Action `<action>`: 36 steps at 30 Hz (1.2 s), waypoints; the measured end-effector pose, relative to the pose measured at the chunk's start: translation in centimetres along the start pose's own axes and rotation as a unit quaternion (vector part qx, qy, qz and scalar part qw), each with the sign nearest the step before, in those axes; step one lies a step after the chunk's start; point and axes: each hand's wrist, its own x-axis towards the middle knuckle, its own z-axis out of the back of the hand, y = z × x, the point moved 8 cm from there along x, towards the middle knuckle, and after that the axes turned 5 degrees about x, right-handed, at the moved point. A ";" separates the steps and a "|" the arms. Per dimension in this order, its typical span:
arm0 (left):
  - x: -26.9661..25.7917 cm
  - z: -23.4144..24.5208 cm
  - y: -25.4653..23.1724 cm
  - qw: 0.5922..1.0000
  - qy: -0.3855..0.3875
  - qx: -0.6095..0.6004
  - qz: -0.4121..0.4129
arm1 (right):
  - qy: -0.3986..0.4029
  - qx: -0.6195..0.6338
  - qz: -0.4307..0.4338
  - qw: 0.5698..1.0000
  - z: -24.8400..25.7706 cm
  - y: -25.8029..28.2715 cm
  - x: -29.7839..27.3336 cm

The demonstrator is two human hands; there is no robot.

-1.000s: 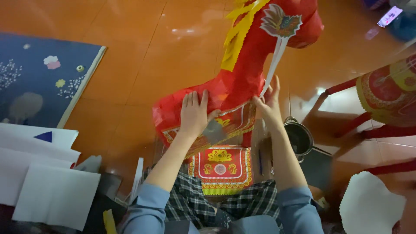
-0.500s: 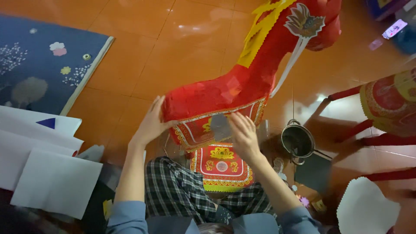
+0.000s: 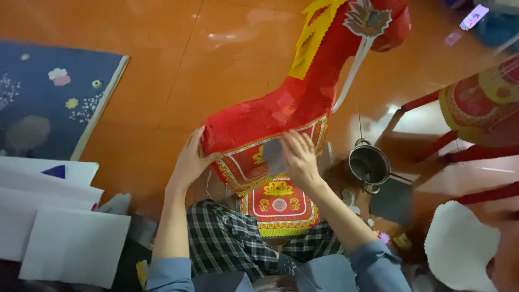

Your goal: Assembling and decorating a traditional paper horse figure.

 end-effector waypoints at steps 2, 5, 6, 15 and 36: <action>0.4 -0.2 0.2 1.000 0.002 0.000 0.000 | 0.014 0.012 0.011 1.000 -0.2 1.8 0.9; 0.7 -0.4 0.7 1.000 -0.006 0.005 -0.009 | 0.011 0.035 0.034 0.999 -0.7 2.6 1.4; 0.7 -0.3 0.9 1.000 -0.015 0.008 -0.016 | -0.004 0.048 0.046 0.998 -0.7 2.7 1.3; 0.8 -0.5 0.8 1.000 0.000 0.025 -0.017 | -0.097 0.050 -0.054 0.993 3.6 -4.9 -1.2; 0.6 -0.7 2.0 0.987 -0.071 0.014 -0.144 | -0.133 0.021 -0.020 0.991 3.8 -5.6 -0.4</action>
